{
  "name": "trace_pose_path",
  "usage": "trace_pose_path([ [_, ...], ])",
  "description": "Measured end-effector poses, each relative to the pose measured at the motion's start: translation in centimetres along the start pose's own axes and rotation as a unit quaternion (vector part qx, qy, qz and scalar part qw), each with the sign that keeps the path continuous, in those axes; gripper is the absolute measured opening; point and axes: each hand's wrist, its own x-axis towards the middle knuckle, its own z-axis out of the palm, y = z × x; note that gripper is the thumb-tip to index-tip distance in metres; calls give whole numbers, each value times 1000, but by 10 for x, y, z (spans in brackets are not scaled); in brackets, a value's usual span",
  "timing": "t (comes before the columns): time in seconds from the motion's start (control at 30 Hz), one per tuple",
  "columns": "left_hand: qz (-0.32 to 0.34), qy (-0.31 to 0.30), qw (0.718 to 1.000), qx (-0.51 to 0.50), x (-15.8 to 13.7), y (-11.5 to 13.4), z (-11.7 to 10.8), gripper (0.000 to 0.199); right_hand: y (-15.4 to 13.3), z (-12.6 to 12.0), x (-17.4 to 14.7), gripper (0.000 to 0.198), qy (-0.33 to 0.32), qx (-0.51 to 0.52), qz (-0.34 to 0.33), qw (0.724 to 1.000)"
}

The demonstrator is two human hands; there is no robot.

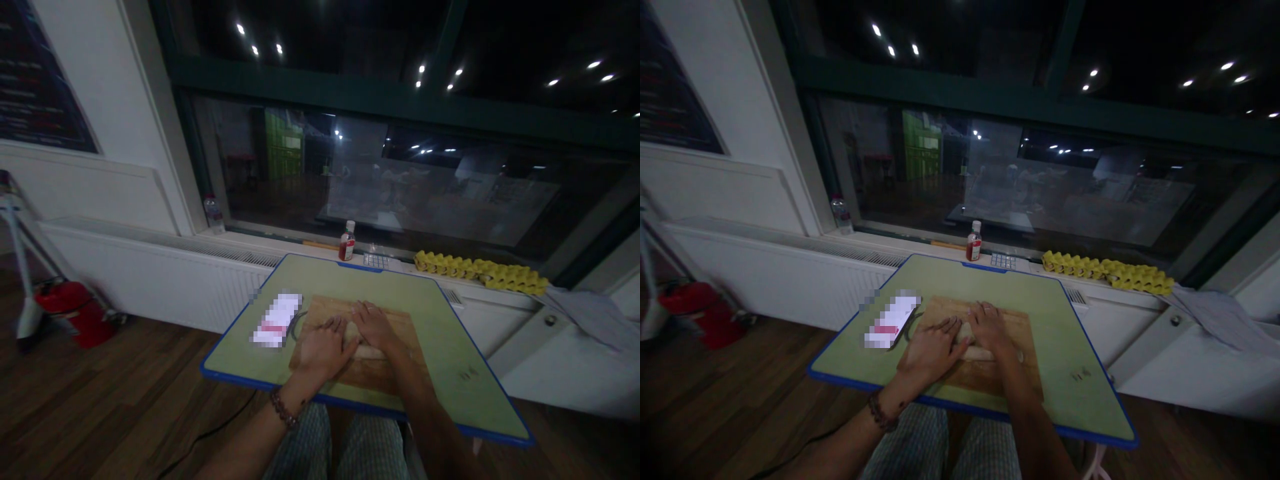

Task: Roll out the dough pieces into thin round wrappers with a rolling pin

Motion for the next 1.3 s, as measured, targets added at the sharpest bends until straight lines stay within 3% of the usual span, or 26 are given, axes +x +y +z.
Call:
trace_pose_path([
  [0.23,7,8,1000,2,-20,6,4,49,-2,8,-22,34,-14,30,0,999],
  [0.5,28,23,999,0,-21,4,3,47,-4,0,-21,40,5,72,4,997],
  [0.7,62,0,998,-21,-32,-3,6,84,-12,-19,-52,39,67,121,-65,988],
  [0.87,67,2,997,-25,-33,-6,10,82,-11,-21,-91,39,46,22,-92,994],
  [1.1,69,-47,996,-33,-31,-6,0,88,7,-12,-115,37,98,-14,-13,995],
  [1.3,101,-54,992,-60,-34,-35,-9,79,3,2,-132,38,183,-57,87,978],
])
